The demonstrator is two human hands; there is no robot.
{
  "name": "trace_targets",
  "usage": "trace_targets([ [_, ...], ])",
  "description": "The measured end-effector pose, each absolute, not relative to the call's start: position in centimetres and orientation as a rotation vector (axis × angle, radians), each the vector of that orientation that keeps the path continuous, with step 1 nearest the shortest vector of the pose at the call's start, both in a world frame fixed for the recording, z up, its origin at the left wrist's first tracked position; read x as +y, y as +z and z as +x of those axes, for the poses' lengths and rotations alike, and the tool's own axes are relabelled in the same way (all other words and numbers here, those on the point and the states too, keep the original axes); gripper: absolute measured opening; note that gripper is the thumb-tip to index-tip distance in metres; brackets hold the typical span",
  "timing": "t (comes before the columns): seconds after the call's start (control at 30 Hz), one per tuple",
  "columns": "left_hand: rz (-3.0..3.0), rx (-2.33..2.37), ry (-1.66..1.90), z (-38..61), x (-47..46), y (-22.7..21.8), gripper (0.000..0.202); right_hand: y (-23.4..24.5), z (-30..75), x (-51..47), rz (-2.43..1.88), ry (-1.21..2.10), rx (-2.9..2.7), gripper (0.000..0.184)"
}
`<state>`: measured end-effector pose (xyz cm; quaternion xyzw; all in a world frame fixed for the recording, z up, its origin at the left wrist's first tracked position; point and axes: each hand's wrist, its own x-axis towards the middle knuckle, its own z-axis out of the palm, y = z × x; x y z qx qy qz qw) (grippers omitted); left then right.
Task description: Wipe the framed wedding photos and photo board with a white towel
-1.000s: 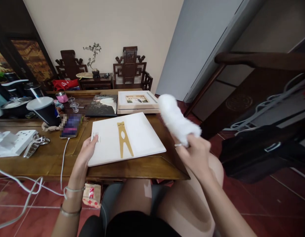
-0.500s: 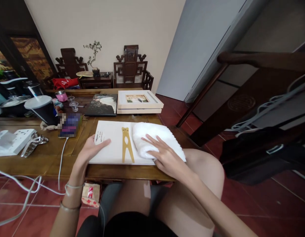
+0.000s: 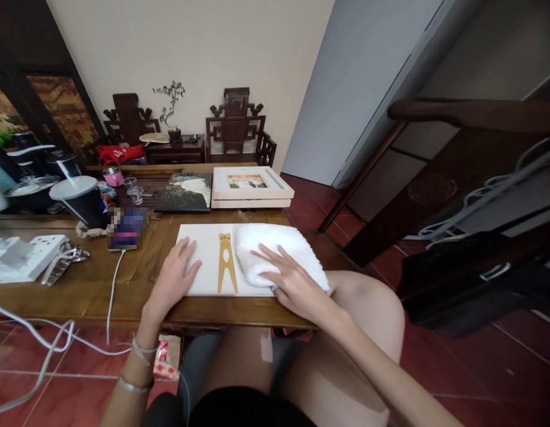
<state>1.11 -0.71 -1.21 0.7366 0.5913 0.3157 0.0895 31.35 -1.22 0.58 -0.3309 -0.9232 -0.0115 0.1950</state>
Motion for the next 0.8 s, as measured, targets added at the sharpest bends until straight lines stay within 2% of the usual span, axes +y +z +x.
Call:
trace_targets([
  [0.23,2.290,1.618,0.761,0.0,-0.3,-1.1,0.050,2.5,30.3,1.3,-1.016,0.171,-2.660,0.055],
  [0.47,2.339,1.655,0.643,-0.2,-0.3,-1.3,0.058,2.1,28.6,8.2,-1.148,0.130,-2.667,0.049],
  [0.63,2.307,1.710,0.610,0.4,-0.4,-1.0,0.058,1.9,29.5,2.9,-1.071,0.180,-2.660,0.045],
  [0.8,2.290,1.740,0.535,0.7,-0.3,-0.7,0.054,3.3,31.5,-5.4,-0.969,0.315,-2.752,0.052],
])
